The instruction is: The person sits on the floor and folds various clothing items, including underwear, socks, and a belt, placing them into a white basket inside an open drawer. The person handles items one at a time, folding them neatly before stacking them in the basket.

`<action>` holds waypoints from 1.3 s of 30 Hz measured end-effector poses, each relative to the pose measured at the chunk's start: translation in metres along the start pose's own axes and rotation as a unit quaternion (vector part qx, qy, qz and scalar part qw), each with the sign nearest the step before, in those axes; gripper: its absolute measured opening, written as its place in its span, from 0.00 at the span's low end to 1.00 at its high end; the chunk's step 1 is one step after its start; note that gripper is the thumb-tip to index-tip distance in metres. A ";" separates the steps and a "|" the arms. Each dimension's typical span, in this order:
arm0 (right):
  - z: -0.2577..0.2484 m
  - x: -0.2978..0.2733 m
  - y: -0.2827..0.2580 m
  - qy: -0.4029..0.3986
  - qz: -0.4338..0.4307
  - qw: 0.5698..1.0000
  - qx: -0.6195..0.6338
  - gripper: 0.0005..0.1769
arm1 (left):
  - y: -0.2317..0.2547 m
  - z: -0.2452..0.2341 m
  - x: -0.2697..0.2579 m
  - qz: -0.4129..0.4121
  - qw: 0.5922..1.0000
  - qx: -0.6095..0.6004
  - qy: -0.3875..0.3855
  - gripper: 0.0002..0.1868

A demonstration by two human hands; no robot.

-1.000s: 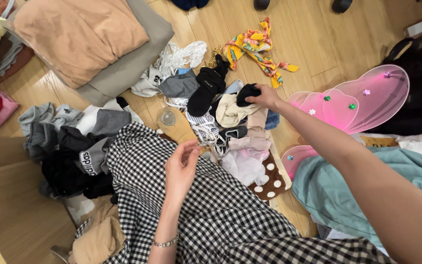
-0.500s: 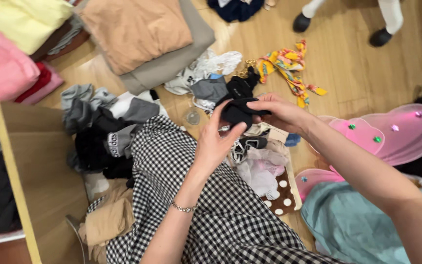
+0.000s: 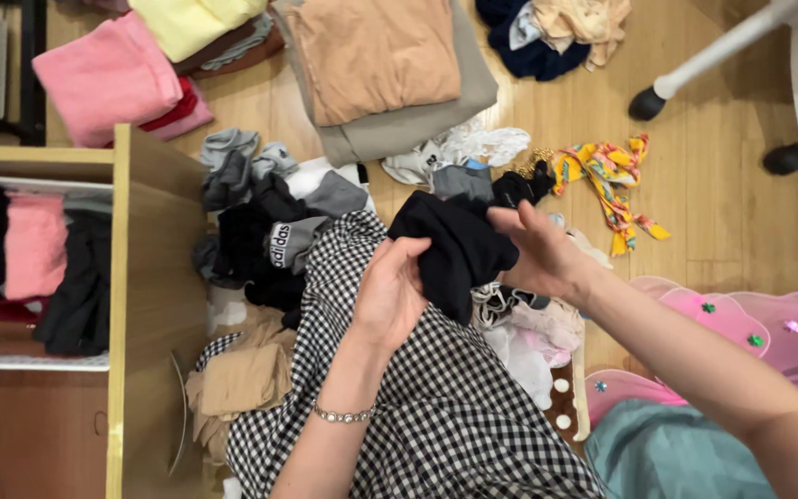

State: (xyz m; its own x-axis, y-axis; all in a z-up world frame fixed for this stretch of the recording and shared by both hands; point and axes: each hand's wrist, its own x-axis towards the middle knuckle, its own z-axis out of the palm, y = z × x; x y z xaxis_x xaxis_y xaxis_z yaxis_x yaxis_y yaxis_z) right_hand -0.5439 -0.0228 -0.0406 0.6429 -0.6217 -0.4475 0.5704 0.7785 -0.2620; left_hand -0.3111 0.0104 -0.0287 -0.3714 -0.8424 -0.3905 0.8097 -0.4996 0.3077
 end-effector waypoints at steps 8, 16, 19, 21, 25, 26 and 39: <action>0.088 0.043 0.026 0.046 -0.117 0.940 -0.319 0.39 | 0.034 0.020 -0.041 0.203 0.920 0.326 0.079 0.12; 0.046 0.075 0.084 0.049 -0.212 0.842 -0.494 0.36 | 0.027 -0.051 -0.073 0.311 0.664 0.660 0.164 0.18; 0.026 0.076 0.104 0.080 -0.257 0.773 -0.575 0.34 | -0.009 -0.100 -0.071 0.141 0.698 0.667 0.219 0.13; 0.017 0.065 0.112 0.031 -0.335 0.602 -0.725 0.32 | -0.026 -0.122 -0.077 0.092 0.719 0.642 0.249 0.13; 0.008 0.045 0.135 -0.004 -0.208 0.487 -0.848 0.26 | -0.033 -0.125 -0.092 0.139 0.709 0.641 0.257 0.20; 0.007 0.041 0.141 -0.002 -0.200 0.490 -0.849 0.26 | -0.030 -0.121 -0.095 0.137 0.698 0.654 0.259 0.22; -0.014 0.049 0.119 -0.020 -0.269 0.460 -0.846 0.13 | -0.024 -0.105 -0.086 0.275 0.475 0.827 0.121 0.06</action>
State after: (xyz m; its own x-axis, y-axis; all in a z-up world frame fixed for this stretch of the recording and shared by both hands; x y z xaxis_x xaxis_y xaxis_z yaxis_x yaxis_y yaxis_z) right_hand -0.4516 0.0409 -0.1062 0.6697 -0.7384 0.0790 -0.5402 -0.5574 -0.6305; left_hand -0.2509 0.1155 -0.0932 -0.0857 -0.9893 0.1178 -0.7853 0.1399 0.6031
